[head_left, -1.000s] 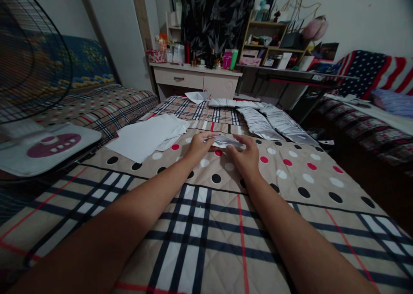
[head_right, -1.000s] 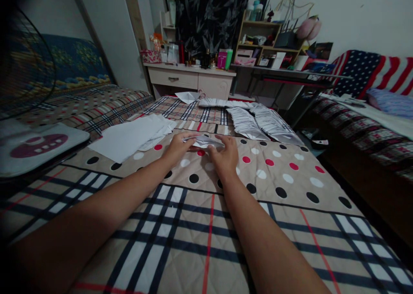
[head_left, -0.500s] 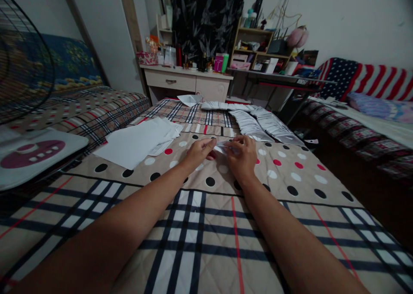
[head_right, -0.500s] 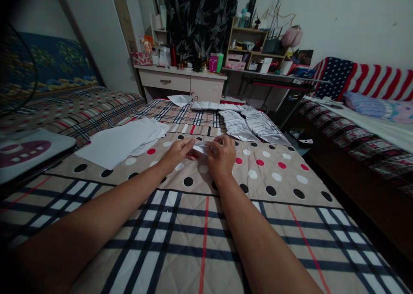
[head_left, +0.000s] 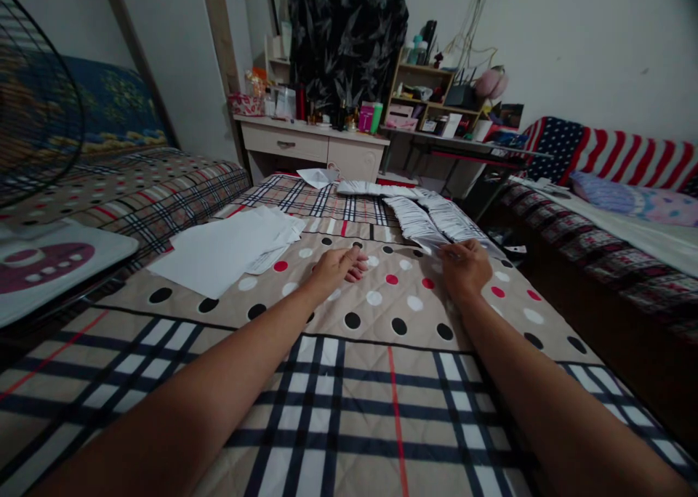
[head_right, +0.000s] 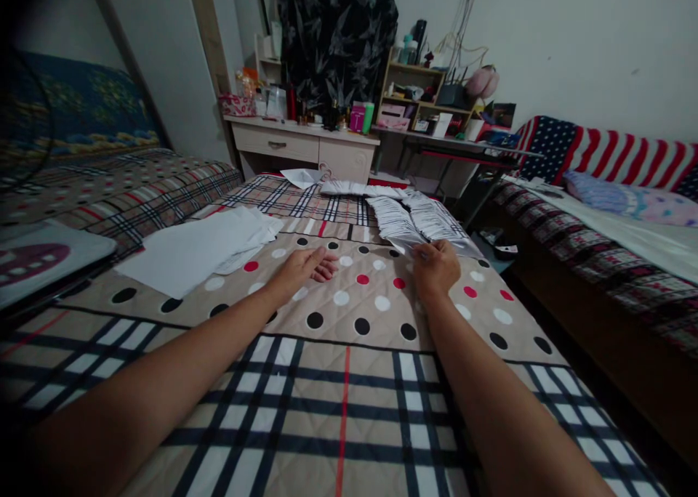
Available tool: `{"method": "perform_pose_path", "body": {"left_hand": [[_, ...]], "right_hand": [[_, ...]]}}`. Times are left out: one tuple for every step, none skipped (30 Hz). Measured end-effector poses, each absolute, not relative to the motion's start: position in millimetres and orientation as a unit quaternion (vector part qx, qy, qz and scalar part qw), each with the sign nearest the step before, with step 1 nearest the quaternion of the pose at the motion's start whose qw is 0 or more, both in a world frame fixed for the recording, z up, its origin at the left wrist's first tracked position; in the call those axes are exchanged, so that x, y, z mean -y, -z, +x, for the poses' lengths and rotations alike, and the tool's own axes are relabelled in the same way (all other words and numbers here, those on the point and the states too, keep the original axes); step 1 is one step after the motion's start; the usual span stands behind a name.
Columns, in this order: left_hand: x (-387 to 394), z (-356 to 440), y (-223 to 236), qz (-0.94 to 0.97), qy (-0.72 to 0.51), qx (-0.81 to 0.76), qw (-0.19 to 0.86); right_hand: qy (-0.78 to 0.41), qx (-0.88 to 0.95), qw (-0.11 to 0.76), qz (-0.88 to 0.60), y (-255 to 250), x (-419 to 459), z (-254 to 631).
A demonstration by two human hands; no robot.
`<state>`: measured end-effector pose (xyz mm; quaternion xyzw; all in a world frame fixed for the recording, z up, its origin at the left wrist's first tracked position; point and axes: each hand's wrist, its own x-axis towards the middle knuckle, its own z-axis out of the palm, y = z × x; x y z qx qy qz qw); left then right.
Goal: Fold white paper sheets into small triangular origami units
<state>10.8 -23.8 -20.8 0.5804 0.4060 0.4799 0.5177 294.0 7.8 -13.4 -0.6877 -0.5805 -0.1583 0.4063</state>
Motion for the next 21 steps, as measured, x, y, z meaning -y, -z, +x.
{"method": "perform_pose_path", "body": {"left_hand": [[24.0, 10.8, 20.3, 0.581, -0.478, -0.408, 0.517], [24.3, 10.7, 19.7, 0.580, -0.476, -0.410, 0.518], [24.8, 10.6, 19.1, 0.580, -0.474, -0.412, 0.520], [25.2, 10.6, 18.5, 0.580, -0.471, -0.413, 0.522], [25.7, 10.7, 18.1, 0.580, -0.468, -0.413, 0.523], [26.1, 10.8, 17.8, 0.582, -0.465, -0.414, 0.523], [26.4, 11.0, 17.7, 0.585, -0.462, -0.415, 0.522], [26.7, 11.3, 17.7, 0.588, -0.460, -0.416, 0.520], [26.8, 11.6, 17.8, 0.590, -0.457, -0.417, 0.518], [26.9, 11.9, 17.9, 0.593, -0.455, -0.418, 0.515], [26.9, 12.2, 18.0, 0.597, -0.453, -0.419, 0.512], [26.9, 12.4, 18.1, 0.601, -0.452, -0.420, 0.508], [26.9, 12.4, 18.0, 0.607, -0.450, -0.420, 0.503], [26.9, 12.4, 17.9, 0.612, -0.448, -0.422, 0.497], [27.0, 12.3, 17.7, 0.616, -0.446, -0.425, 0.491], [27.1, 12.2, 17.6, 0.620, -0.444, -0.428, 0.485], [27.3, 12.2, 17.6, 0.624, -0.442, -0.430, 0.480], [27.5, 12.4, 17.8, 0.626, -0.440, -0.432, 0.476], [27.5, 12.7, 18.2, 0.630, -0.439, -0.432, 0.473], [27.3, 13.2, 18.9, 0.631, -0.439, -0.431, 0.473], [26.9, 13.9, 19.7, 0.629, -0.443, -0.429, 0.473]], "right_hand": [[0.154, 0.587, 0.398, -0.689, 13.5, -12.1, 295.6], [0.154, 0.595, 0.386, -0.688, 13.5, -16.4, 296.9], [0.157, 0.604, 0.371, -0.688, 13.3, -20.7, 297.8], [0.166, 0.612, 0.349, -0.690, 12.9, -25.1, 298.5], [0.178, 0.620, 0.323, -0.693, 12.4, -29.4, 298.9], [0.190, 0.624, 0.297, -0.697, 11.8, -33.6, 298.9], [0.199, 0.629, 0.277, -0.699, 11.3, -37.4, 298.6], [0.206, 0.636, 0.257, -0.698, 10.7, -40.7, 297.8], [0.212, 0.644, 0.235, -0.696, 10.2, -43.3, 296.5], [0.214, 0.653, 0.212, -0.695, 9.7, -45.2, 294.9], [0.212, 0.659, 0.181, -0.698, 9.2, -46.5, 293.0], [0.206, 0.660, 0.148, -0.707, 8.8, -47.0, 290.9], [0.195, 0.655, 0.117, -0.720, 8.5, -47.0, 288.9], [0.183, 0.647, 0.093, -0.734, 8.1, -46.4, 287.0], [0.170, 0.639, 0.080, -0.746, 7.8, -45.5, 285.3], [0.161, 0.633, 0.072, -0.754, 7.4, -44.1, 283.9], [0.157, 0.631, 0.068, -0.756, 7.0, -42.5, 282.7], [0.156, 0.636, 0.065, -0.753, 6.5, -40.6, 281.6], [0.156, 0.642, 0.063, -0.748, 6.0, -38.3, 280.5], [0.159, 0.648, 0.064, -0.743, 5.5, -35.9, 279.4], [0.162, 0.651, 0.067, -0.738, 5.1, -33.0, 278.0]]}}
